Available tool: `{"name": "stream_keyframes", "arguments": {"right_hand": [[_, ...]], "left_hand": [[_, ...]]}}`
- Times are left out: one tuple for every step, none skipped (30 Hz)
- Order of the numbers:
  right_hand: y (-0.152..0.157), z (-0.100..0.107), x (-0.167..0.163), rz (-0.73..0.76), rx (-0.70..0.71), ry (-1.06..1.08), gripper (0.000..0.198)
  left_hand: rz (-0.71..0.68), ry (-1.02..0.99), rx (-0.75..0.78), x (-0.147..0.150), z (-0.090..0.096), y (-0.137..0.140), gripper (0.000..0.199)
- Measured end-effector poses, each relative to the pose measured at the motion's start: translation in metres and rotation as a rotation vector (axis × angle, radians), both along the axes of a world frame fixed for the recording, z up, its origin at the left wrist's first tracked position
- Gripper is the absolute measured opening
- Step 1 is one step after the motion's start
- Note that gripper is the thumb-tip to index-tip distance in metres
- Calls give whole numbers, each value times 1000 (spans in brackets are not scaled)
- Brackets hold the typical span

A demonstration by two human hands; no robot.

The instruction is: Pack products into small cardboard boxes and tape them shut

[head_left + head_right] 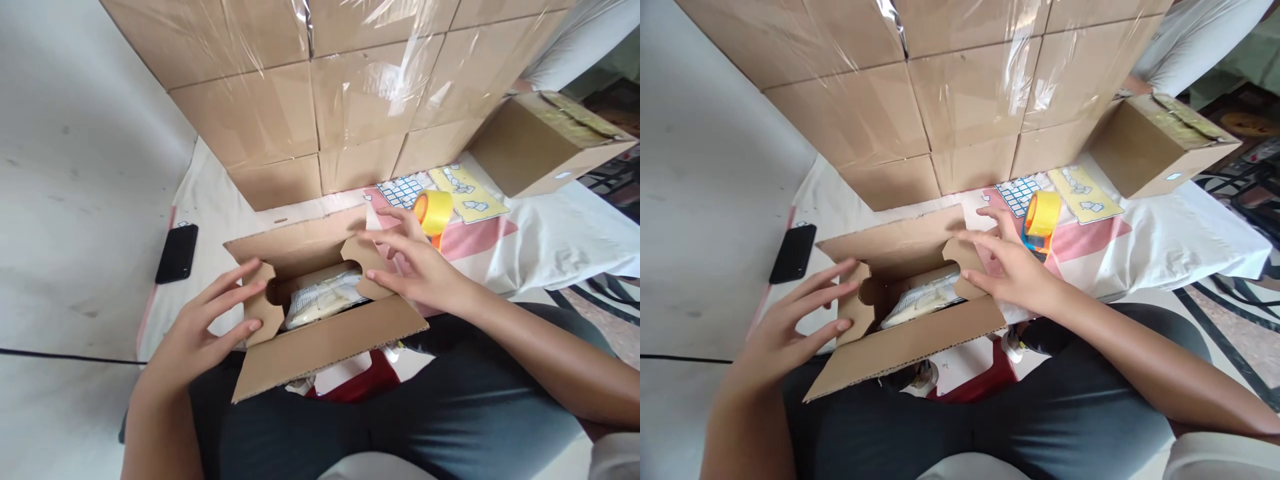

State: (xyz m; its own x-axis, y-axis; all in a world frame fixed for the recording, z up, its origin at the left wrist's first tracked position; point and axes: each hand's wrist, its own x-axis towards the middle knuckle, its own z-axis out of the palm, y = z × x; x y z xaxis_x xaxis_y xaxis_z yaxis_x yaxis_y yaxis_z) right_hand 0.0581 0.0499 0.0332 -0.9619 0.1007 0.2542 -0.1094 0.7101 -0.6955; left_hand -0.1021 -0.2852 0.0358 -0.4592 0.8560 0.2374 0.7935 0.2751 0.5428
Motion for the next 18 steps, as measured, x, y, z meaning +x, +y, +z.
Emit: {"name": "stream_keyframes", "arguments": {"right_hand": [[-1, -1, -1, -18, -32, 6, 71], [-2, -2, -1, -20, -65, 7, 83], [-3, -3, -2, -9, -92, 10, 91], [-3, -3, -3, 0, -109, 19, 93], [-3, -4, -3, 1, -117, 34, 92], [-3, -5, -3, -5, -121, 56, 88], [-2, -6, -3, -12, -123, 80, 82], [-1, -8, -3, -18, -125, 101, 77], [1, -10, -3, -22, -126, 119, 73], [4, -12, -2, -22, -128, 127, 70], [6, -14, -2, -20, -131, 130, 68], [9, -17, -2, -15, -134, 132, 67], [11, -19, -1, -8, -137, 137, 68], [13, -22, -1, 5, -138, 145, 68], [15, -24, -1, 23, -134, 155, 68], [17, -26, -2, 42, -122, 167, 68], [18, -28, -2, 64, -104, 177, 67], [19, -29, -2, 85, -81, 185, 66]], "left_hand": [[-27, 15, 35, -1, 1, -2, 45], [-58, 30, 52, -1, 3, -5, 43], [-94, 37, 40, -1, 6, -8, 43], [-131, 33, -4, -1, 8, -11, 43], [-161, 19, -68, 0, 11, -14, 45], [-183, -3, -141, 1, 14, -16, 48], [-195, -25, -203, 2, 16, -17, 52], [-199, -42, -240, 3, 17, -17, 56], [-193, -51, -243, 4, 18, -16, 62], [-180, -62, -223, 5, 17, -14, 69], [-162, -83, -187, 7, 15, -11, 72], [-125, -113, -147, 8, 12, -8, 69], [-59, -143, -102, 10, 9, -4, 60], [48, -162, -53, 12, 5, -1, 48], [189, -163, -1, 15, 2, 3, 38], [337, -138, 50, 19, -1, 7, 33], [455, -79, 101, 23, -2, 10, 33], [520, 6, 141, 27, -2, 14, 34]]}}
